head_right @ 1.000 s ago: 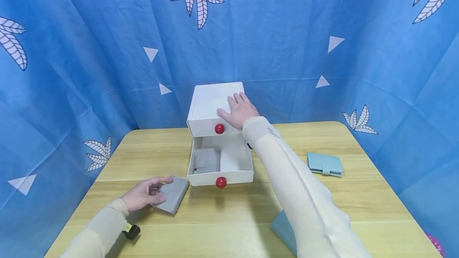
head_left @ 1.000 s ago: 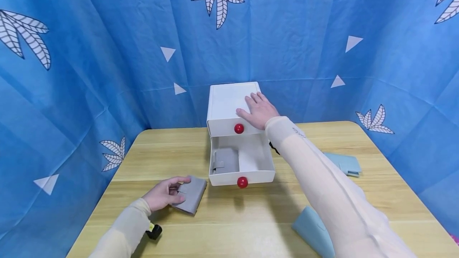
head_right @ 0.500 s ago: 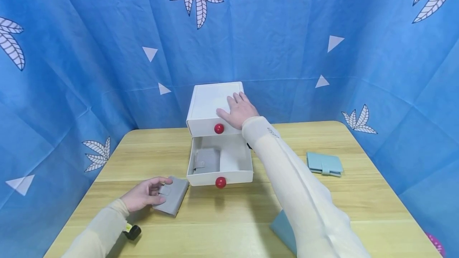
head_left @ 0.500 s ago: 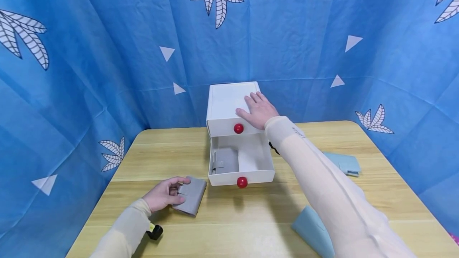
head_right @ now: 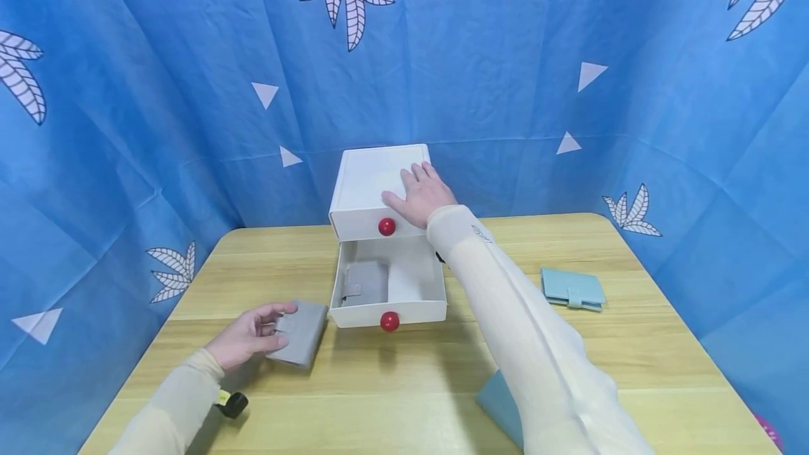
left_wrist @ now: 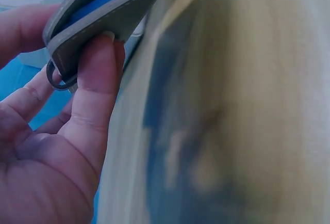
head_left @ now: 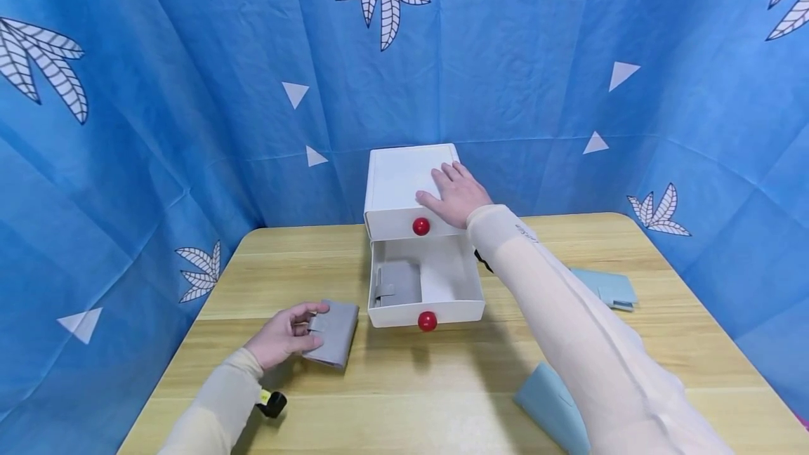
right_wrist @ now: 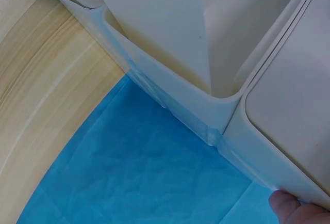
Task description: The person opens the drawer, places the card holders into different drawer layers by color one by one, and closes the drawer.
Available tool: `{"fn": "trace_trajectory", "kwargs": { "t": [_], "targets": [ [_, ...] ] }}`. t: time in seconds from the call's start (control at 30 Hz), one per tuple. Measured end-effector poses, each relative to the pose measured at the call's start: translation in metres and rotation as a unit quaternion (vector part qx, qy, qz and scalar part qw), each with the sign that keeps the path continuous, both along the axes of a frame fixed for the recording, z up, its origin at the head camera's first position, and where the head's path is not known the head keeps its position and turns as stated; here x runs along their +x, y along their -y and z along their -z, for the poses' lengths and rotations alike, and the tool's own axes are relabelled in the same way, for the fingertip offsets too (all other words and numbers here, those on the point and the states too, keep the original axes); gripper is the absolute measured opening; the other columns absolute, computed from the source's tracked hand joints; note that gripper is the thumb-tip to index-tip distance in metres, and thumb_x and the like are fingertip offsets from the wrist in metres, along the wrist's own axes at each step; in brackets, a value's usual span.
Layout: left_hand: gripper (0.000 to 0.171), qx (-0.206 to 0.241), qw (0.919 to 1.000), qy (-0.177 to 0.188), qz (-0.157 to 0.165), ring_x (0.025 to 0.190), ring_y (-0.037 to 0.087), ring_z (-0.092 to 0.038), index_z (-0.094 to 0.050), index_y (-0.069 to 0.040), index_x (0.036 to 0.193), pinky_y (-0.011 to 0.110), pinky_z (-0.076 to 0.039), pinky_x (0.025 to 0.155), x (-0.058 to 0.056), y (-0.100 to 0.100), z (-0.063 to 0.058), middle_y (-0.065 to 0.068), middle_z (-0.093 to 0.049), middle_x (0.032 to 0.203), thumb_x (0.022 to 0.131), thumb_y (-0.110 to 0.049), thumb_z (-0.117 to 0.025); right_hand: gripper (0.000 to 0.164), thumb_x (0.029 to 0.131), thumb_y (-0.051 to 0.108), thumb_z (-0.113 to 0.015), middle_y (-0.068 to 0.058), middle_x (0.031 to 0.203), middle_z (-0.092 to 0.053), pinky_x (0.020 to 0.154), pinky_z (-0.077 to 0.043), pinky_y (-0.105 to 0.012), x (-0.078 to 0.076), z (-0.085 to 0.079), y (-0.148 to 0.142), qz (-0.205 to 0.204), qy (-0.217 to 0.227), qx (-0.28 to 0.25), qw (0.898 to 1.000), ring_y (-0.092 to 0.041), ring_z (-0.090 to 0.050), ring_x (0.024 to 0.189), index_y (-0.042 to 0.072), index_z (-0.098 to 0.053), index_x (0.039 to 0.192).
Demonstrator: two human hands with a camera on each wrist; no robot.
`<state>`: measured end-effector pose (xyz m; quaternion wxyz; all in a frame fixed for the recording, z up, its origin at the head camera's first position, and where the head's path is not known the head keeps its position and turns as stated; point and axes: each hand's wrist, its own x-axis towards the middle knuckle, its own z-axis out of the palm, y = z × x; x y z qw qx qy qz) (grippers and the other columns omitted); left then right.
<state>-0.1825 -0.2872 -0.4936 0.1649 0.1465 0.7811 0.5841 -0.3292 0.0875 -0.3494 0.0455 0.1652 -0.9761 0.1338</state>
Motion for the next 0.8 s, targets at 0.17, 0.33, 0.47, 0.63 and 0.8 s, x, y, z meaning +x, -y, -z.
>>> {"fn": "trace_trajectory", "kwargs": {
  "t": [0.17, 0.33, 0.47, 0.63, 0.8],
  "targets": [
    [0.061, 0.000, 0.9990, -0.019, -0.039, 0.093, 0.018, -0.059, -0.043, 0.004, 0.138, 0.028, -0.054, 0.075, -0.001, 0.001, -0.008, 0.021, -0.051, 0.120, 0.085, -0.005, -0.072, 0.080, 0.093, 0.066, -0.032, -0.010, 0.159, -0.019, 0.117, -0.012, -0.046, 0.001, -0.001, 0.000, 0.001, 0.001, 0.003, 1.000, -0.029, -0.008, 0.147, 0.015, -0.025, 0.154],
    [0.061, 0.001, 0.9964, -0.042, -0.074, 0.096, 0.016, -0.056, -0.045, 0.002, 0.138, 0.025, -0.052, 0.077, 0.000, 0.001, -0.020, 0.021, -0.047, 0.129, 0.085, -0.006, -0.073, 0.080, 0.093, 0.066, -0.032, -0.010, 0.159, -0.019, 0.117, -0.012, -0.046, 0.001, 0.000, 0.000, 0.001, 0.000, 0.003, 1.000, -0.029, -0.008, 0.147, 0.014, -0.025, 0.154],
    [0.060, 0.024, 0.9939, -0.050, -0.095, 0.090, 0.012, -0.056, -0.043, 0.003, 0.139, 0.023, -0.051, 0.073, 0.001, -0.001, -0.029, 0.015, -0.050, 0.118, 0.086, -0.003, -0.071, 0.079, 0.093, 0.065, -0.032, -0.011, 0.159, -0.020, 0.117, -0.012, -0.045, 0.000, 0.001, -0.001, -0.003, -0.004, 0.006, 1.000, -0.029, -0.009, 0.147, 0.014, -0.025, 0.153],
    [0.059, 0.032, 0.9899, -0.069, -0.120, 0.082, 0.008, -0.051, -0.042, 0.003, 0.139, 0.020, -0.049, 0.066, 0.002, -0.005, -0.039, 0.008, -0.049, 0.112, 0.087, -0.002, -0.069, 0.079, 0.094, 0.065, -0.031, -0.011, 0.159, -0.020, 0.117, -0.011, -0.045, -0.001, 0.002, -0.001, -0.005, -0.005, 0.007, 1.000, -0.029, -0.008, 0.147, 0.013, -0.025, 0.153],
    [0.060, 0.061, 0.9882, -0.074, -0.119, 0.085, 0.008, -0.054, -0.040, 0.005, 0.140, 0.020, -0.052, 0.068, 0.003, -0.011, -0.051, 0.008, -0.051, 0.110, 0.088, 0.000, -0.067, 0.079, 0.093, 0.064, -0.032, -0.011, 0.158, -0.021, 0.117, -0.013, -0.046, 0.000, 0.001, -0.001, -0.004, -0.007, 0.001, 1.000, -0.030, -0.010, 0.146, 0.013, -0.026, 0.153]
  ]
}}
